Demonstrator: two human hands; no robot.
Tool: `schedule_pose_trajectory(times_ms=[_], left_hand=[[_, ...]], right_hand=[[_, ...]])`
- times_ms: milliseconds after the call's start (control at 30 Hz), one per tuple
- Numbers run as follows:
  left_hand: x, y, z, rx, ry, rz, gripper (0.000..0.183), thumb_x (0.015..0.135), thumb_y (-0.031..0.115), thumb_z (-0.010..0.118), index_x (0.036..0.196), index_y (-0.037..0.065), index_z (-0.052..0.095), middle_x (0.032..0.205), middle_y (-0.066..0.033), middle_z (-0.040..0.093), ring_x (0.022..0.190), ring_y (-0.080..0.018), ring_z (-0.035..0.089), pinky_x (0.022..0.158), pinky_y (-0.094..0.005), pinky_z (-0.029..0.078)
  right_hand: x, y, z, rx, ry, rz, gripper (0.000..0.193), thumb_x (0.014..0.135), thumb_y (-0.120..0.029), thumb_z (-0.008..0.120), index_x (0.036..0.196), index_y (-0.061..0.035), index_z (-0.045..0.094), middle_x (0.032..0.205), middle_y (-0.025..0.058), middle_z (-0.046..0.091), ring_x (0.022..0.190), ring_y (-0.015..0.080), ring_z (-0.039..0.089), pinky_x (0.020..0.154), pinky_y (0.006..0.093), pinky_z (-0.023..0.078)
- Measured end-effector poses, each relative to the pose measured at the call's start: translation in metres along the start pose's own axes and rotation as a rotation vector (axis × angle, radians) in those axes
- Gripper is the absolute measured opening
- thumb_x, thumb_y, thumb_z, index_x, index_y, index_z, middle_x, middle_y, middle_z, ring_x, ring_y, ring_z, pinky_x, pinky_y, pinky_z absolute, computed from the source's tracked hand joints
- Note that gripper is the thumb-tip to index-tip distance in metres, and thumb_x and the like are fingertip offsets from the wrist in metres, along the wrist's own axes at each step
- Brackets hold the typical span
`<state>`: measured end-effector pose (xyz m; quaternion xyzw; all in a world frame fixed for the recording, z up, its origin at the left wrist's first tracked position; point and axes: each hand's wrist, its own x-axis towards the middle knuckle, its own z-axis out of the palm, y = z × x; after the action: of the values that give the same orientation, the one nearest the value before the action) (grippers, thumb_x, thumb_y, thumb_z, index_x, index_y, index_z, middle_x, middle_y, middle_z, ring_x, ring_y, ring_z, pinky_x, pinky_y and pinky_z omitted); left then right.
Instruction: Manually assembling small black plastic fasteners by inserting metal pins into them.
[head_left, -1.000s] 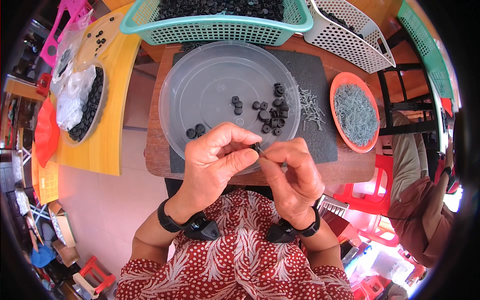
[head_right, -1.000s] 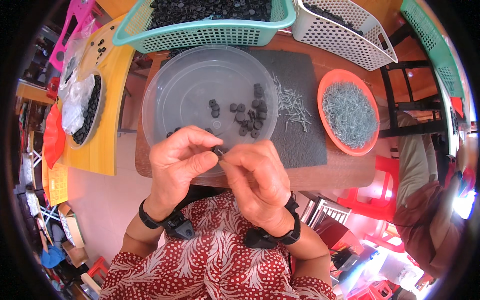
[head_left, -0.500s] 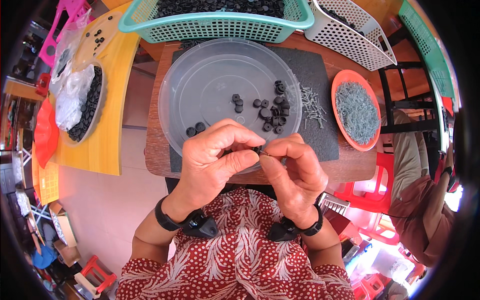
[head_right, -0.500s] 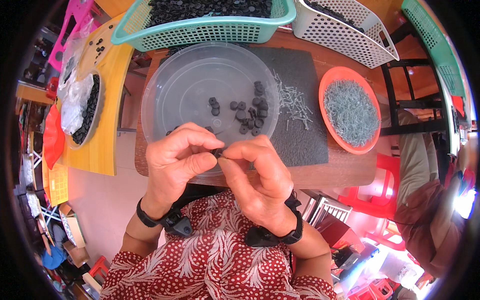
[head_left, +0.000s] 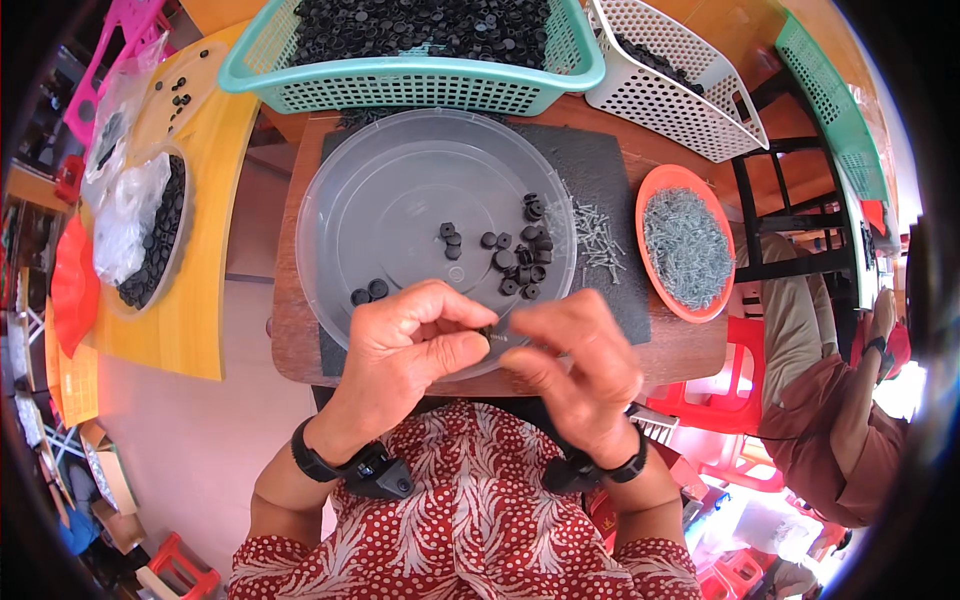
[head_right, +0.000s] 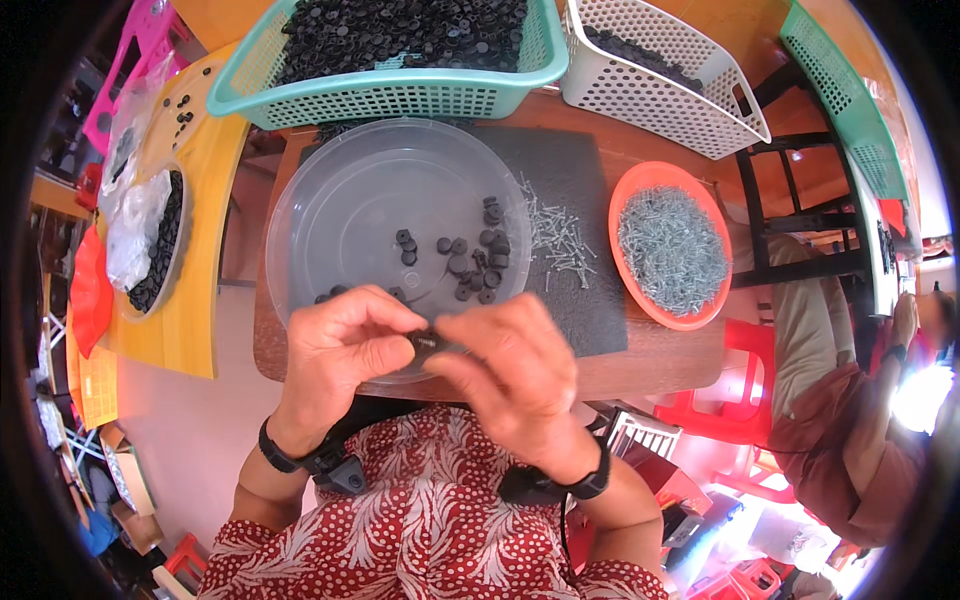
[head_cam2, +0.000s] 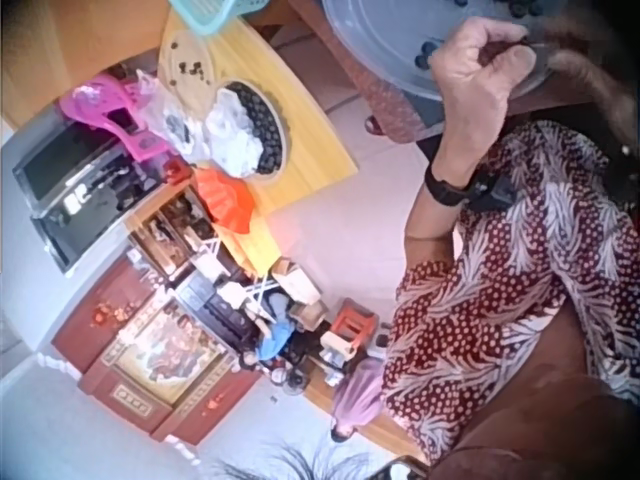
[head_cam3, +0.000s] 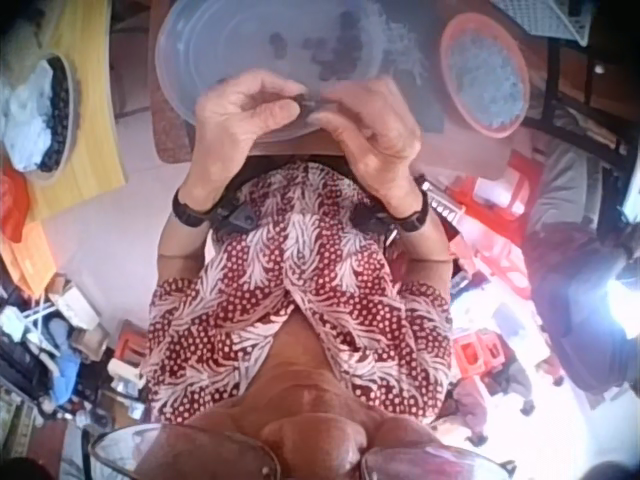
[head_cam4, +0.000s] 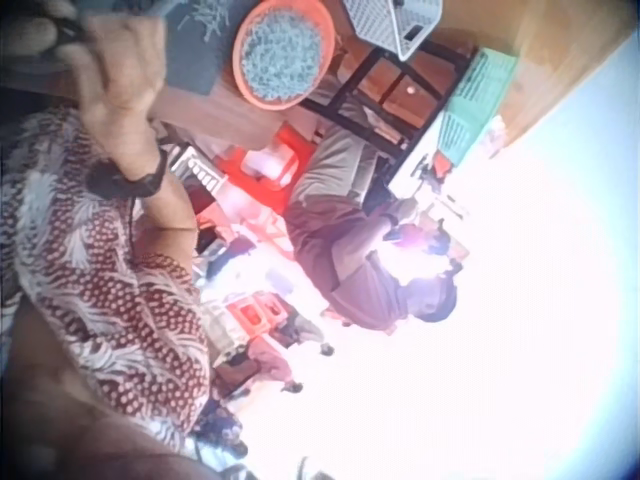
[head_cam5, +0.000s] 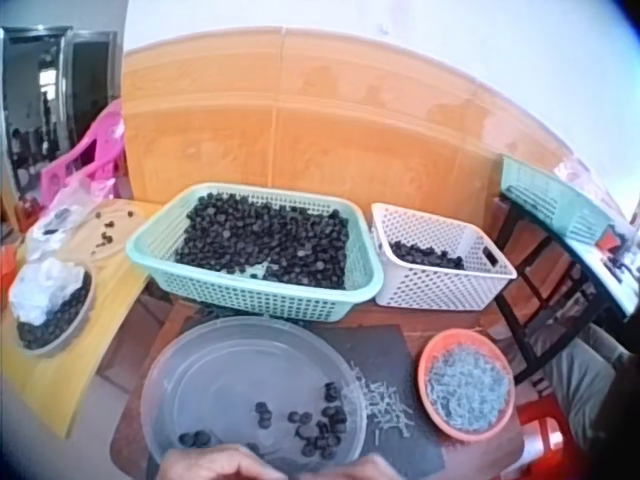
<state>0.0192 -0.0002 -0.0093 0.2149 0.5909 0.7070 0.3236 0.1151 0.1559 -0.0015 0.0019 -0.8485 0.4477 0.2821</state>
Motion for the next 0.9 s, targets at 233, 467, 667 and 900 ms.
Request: schedule_pose_trajectory(times_ms=[233,467,667,900], left_hand=[[0.001,-0.001,-0.005,-0.112,0.134,-0.021,0.015,0.082,-0.001,0.065,0.096,-0.004,0.062,0.088,-0.0039,0.063,0.078,-0.0071,0.057,0.073,-0.0204,0.047],[0.000,-0.002,-0.008,-0.154,0.162,0.007,0.016,0.082,-0.001,0.066,0.097,-0.005,0.062,0.087,-0.0032,0.062,0.078,-0.0066,0.056,0.072,-0.0201,0.046],[-0.001,-0.001,-0.012,-0.171,0.189,0.028,0.018,0.081,-0.001,0.066,0.099,-0.005,0.062,0.087,-0.0033,0.062,0.077,-0.0064,0.056,0.070,-0.0195,0.047],[0.000,-0.002,-0.011,-0.172,0.189,0.015,0.017,0.081,-0.001,0.066,0.098,-0.005,0.062,0.086,-0.0026,0.062,0.076,-0.0061,0.056,0.069,-0.0191,0.046]], right_hand=[[0.030,0.035,-0.013,-0.490,-0.152,-0.135,0.021,0.060,0.005,0.064,0.079,-0.0032,0.064,0.076,0.0096,0.054,0.070,0.0276,0.050,0.060,0.0363,0.043],[0.043,0.043,0.004,-0.561,-0.305,-0.172,0.026,0.059,0.004,0.070,0.083,-0.0034,0.064,0.074,0.0076,0.055,0.070,0.0269,0.051,0.059,0.0369,0.042],[0.042,0.038,-0.002,-0.520,-0.285,-0.122,0.028,0.058,0.004,0.070,0.085,-0.0032,0.064,0.073,0.0084,0.054,0.072,0.0276,0.051,0.062,0.0370,0.042],[0.047,0.047,0.006,-0.632,-0.385,-0.208,0.023,0.059,-0.003,0.072,0.079,-0.0036,0.061,0.073,0.0085,0.051,0.073,0.0281,0.050,0.062,0.0378,0.043]])
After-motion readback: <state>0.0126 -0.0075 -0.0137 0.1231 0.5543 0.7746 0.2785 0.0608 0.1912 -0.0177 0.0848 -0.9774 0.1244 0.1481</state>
